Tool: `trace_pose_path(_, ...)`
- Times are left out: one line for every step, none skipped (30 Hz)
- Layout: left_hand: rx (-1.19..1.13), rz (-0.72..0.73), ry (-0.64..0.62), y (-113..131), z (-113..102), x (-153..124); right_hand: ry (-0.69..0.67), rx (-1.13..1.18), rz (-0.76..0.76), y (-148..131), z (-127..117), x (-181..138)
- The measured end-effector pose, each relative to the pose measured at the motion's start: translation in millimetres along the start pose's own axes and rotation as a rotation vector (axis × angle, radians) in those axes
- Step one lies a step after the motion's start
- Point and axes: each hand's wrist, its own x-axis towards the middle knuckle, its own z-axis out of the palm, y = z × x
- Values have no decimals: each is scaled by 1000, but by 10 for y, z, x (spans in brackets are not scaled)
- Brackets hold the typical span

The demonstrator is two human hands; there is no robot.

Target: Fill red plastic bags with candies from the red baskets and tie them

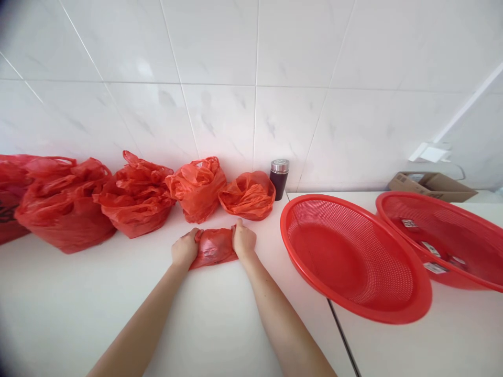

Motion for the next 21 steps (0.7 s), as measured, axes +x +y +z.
trace_pose_path(-2, 4, 8, 2, 0, -11, 7, 5, 5, 3, 7, -7)
trace_pose_path(-5, 8, 13, 3, -3, -21, 14, 12, 10, 6, 11, -14)
trace_pose_path(-9, 11, 16, 1, -9, -31, 22, 22, 16, 11, 14, -21)
trace_pose_path(-16, 14, 16, -3, -16, -42, 32, 34, 21, 17, 14, -27)
trace_pose_path(-24, 15, 15, -11, -25, -56, 45, 49, 28, 26, 12, -32)
trace_pose_path(-34, 14, 14, -23, -34, -76, 61, 67, 37, 38, 9, -36)
trace_pose_path(-47, 13, 12, -40, -44, -103, 78, 88, 47, 52, 4, -38)
trace_pose_path(-63, 11, 10, -62, -54, -139, 97, 112, 59, 68, -3, -38)
trace_pose_path(-82, 7, 10, -89, -64, -184, 116, 139, 72, 86, -10, -36)
trace_pose_path(-105, 3, 10, -119, -77, -239, 135, 168, 83, 105, -18, -32)
trace_pose_path(-133, -3, 13, -153, -92, -301, 153, 199, 93, 125, -25, -26)
trace_pose_path(-164, -8, 17, -188, -110, -370, 170, 232, 100, 144, -32, -19)
trace_pose_path(-198, -13, 21, -221, -133, -444, 184, 267, 105, 162, -38, -11)
trace_pose_path(-233, -18, 25, -251, -160, -519, 195, 302, 109, 177, -42, -3)
trace_pose_path(-269, -23, 27, -274, -191, -595, 202, 337, 111, 190, -44, 3)
trace_pose_path(-304, -27, 26, -289, -223, -668, 205, 370, 112, 201, -44, 8)
trace_pose_path(-339, -32, 21, -296, -255, -737, 205, 403, 112, 208, -42, 10)
trace_pose_path(-373, -37, 13, -296, -286, -800, 203, 433, 112, 214, -38, 9)
trace_pose_path(-406, -43, 1, -290, -312, -857, 199, 462, 111, 218, -33, 6)
trace_pose_path(-439, -49, -11, -283, -332, -907, 195, 490, 110, 222, -27, 2)
trace_pose_path(-472, -55, -25, -278, -346, -949, 191, 518, 108, 226, -21, -4)
